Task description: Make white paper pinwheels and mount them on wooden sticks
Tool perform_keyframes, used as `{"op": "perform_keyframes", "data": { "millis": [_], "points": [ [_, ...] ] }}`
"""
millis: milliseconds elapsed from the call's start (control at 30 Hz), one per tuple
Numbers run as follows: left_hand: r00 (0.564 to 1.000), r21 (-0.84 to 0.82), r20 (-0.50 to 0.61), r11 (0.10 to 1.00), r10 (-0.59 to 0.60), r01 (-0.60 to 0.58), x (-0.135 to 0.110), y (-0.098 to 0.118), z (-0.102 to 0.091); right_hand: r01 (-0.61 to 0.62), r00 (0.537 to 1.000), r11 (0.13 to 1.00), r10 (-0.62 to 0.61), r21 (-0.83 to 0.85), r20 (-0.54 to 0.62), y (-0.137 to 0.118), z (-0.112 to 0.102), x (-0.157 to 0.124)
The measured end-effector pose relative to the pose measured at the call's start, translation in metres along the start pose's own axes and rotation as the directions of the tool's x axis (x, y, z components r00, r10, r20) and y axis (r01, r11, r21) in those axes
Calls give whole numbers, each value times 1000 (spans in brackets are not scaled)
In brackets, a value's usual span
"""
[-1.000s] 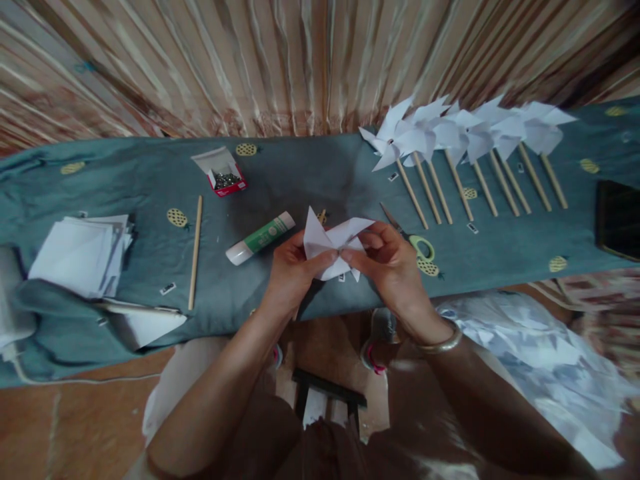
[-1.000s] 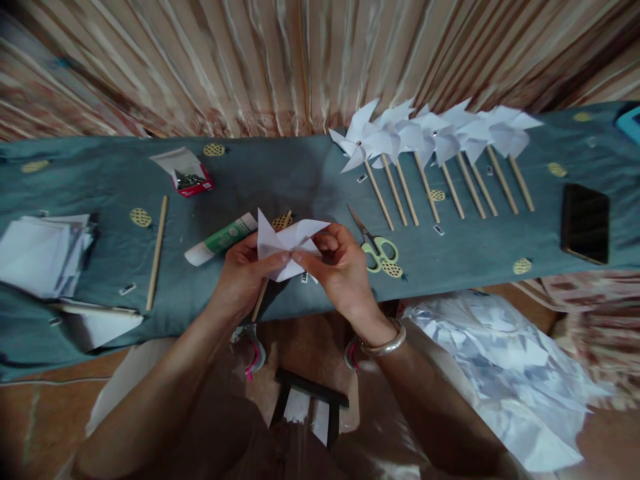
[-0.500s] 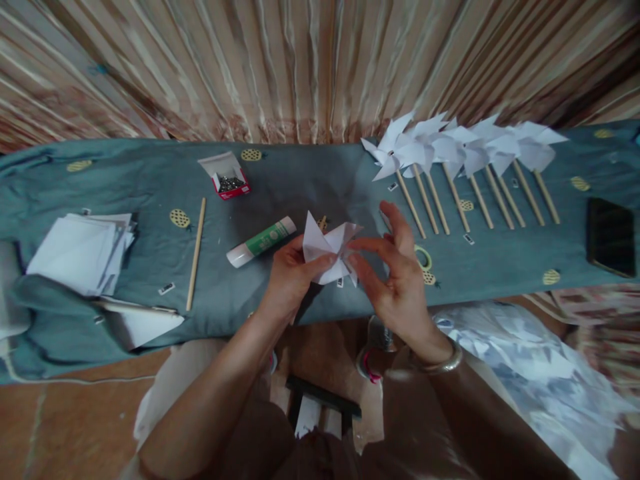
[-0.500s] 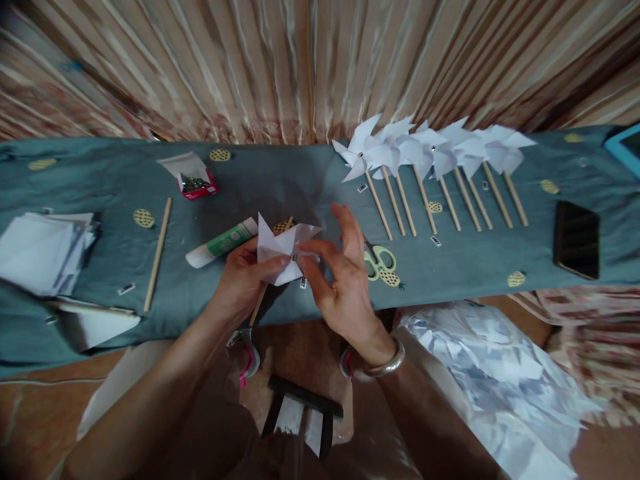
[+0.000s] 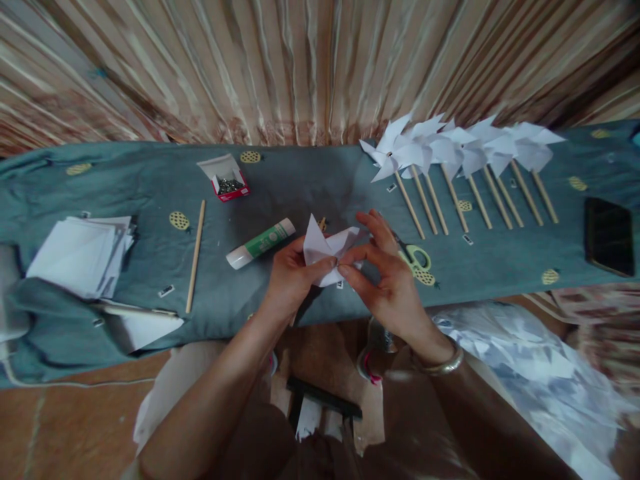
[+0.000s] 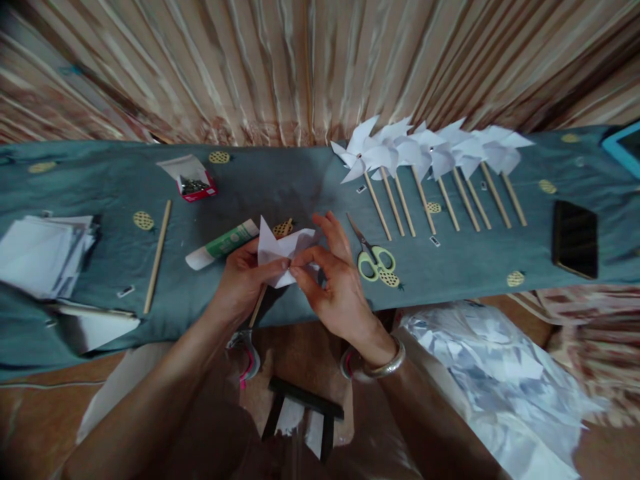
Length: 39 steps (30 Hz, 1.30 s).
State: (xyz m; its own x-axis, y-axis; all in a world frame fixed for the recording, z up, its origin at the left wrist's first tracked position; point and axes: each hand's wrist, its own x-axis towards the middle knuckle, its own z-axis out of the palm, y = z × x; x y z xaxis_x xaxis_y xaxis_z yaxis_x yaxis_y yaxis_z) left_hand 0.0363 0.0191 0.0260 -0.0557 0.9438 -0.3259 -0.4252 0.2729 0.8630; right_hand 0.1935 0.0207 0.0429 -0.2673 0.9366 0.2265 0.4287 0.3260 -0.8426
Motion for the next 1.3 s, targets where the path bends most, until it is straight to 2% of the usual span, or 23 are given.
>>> {"op": "perform_keyframes", "data": {
  "millis": [133,267,367,433,500,567,633,733,833,933,1100,1233,1300],
  "points": [
    [999,-7,-40,1000,22,-22,2,3,-3,-38,999,995,39,94,-14,-2,-9,2],
    [997,-41,-79,999,22,-25,3,5,-5,-94,977,991,110,95,-182,19,-18,6],
    [997,-53,-76,999,3,-7,3,5,-4,-129,976,991,131,22,-172,37,-19,7],
    [998,-47,-67,999,-4,1,2,5,-2,-174,968,978,192,117,-163,41,-18,8],
    [999,-51,-52,999,-12,9,0,4,0,-250,947,896,305,368,-99,36,-17,9],
    [999,-68,-30,997,-25,23,-1,4,2,-348,915,715,401,606,52,25,-15,10],
    [999,-81,-10,996,-41,40,-2,3,3,-426,880,570,441,702,176,15,-12,11],
    [998,-76,18,995,-57,58,-3,1,5,-485,850,469,451,738,272,6,-5,11],
    [997,-65,27,995,-68,70,-4,-1,6,-486,836,419,480,767,267,5,2,12],
    [997,-57,27,996,-70,71,-4,-4,6,-478,822,405,518,779,235,8,6,12],
    [998,-25,52,999,-46,48,-3,-4,6,-490,819,394,513,777,257,7,4,12],
    [997,16,47,998,58,-59,-4,2,-3,-501,807,359,523,788,275,9,-2,15],
    [984,90,54,981,170,-174,-6,5,-11,-496,802,351,535,794,264,13,-6,16]
  ]
}}
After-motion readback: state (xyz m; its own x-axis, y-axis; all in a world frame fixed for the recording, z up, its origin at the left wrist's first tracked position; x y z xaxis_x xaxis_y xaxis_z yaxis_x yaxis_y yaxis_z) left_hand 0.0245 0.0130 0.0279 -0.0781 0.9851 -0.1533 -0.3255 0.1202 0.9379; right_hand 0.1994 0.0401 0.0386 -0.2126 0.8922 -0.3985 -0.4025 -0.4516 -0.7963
